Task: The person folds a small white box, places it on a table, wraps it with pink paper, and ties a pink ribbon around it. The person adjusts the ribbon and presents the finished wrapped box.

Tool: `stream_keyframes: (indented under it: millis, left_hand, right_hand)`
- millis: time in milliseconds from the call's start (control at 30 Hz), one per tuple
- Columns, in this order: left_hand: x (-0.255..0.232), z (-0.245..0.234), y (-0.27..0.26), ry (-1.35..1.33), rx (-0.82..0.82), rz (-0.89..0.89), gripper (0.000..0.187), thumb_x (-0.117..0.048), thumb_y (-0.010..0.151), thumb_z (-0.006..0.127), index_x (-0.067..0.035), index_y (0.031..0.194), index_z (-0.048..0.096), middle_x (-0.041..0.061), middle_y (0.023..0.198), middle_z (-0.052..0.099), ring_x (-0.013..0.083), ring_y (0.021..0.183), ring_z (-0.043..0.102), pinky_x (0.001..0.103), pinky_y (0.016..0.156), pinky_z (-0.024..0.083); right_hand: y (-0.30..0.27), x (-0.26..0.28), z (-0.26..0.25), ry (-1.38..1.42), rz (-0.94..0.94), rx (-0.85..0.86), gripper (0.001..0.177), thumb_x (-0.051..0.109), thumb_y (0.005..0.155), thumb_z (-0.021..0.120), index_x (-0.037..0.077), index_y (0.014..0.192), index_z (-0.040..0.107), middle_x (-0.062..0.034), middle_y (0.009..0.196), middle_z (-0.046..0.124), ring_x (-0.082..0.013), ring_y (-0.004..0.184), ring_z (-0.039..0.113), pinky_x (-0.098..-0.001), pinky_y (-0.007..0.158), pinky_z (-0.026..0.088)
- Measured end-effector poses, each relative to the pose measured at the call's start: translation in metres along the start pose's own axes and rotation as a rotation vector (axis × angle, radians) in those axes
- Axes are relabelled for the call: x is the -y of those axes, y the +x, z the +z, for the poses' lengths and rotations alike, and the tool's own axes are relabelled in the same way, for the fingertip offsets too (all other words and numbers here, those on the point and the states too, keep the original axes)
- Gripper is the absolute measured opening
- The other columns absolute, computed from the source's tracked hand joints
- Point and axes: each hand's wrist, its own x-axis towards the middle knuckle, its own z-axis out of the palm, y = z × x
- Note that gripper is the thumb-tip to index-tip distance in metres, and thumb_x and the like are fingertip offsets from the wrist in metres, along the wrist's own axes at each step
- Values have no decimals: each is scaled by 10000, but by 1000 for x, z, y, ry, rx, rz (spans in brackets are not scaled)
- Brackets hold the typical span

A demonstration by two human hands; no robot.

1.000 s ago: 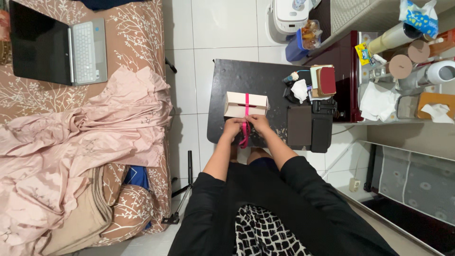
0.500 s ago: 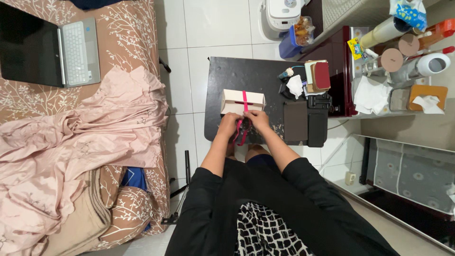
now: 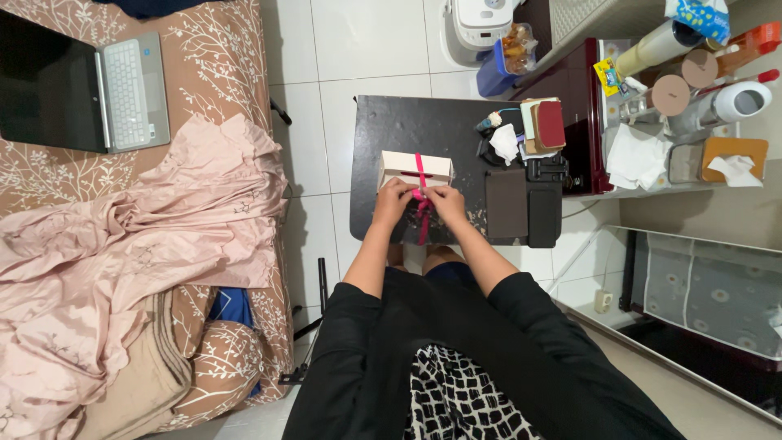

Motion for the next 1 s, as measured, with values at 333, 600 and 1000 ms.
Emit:
stream_keyframes:
  millis: [333,600,1000]
  left_hand:
    - [7,2,7,-70,-35,23,167,-71,848,738,-89,1005,790,116,921,716,301,856,698,386,767,548]
    - [23,3,20,-117,-3,-192,123,-79,849,738,-62,961,785,113,892,750,229,726,713,346,667,559]
    - [18,13,38,-453,71,-488,158,54,784,676,20,918,751,92,822,792,131,659,710,275,576,555]
  right_hand:
    - [-5,6,10,474,111,73,258,286,939,742,57,1036,812,-7,857,779,-60,758,658,-236,695,522]
    - [-7,14,16,365,109,76,244,242,918,780,34,1044,803,-5,805,744,-67,693,626,-236,622,491]
    - [-9,11,11,236,154,252,275,265,840,839,60,1020,807,-13,802,765,-49,661,668,-216,575,523]
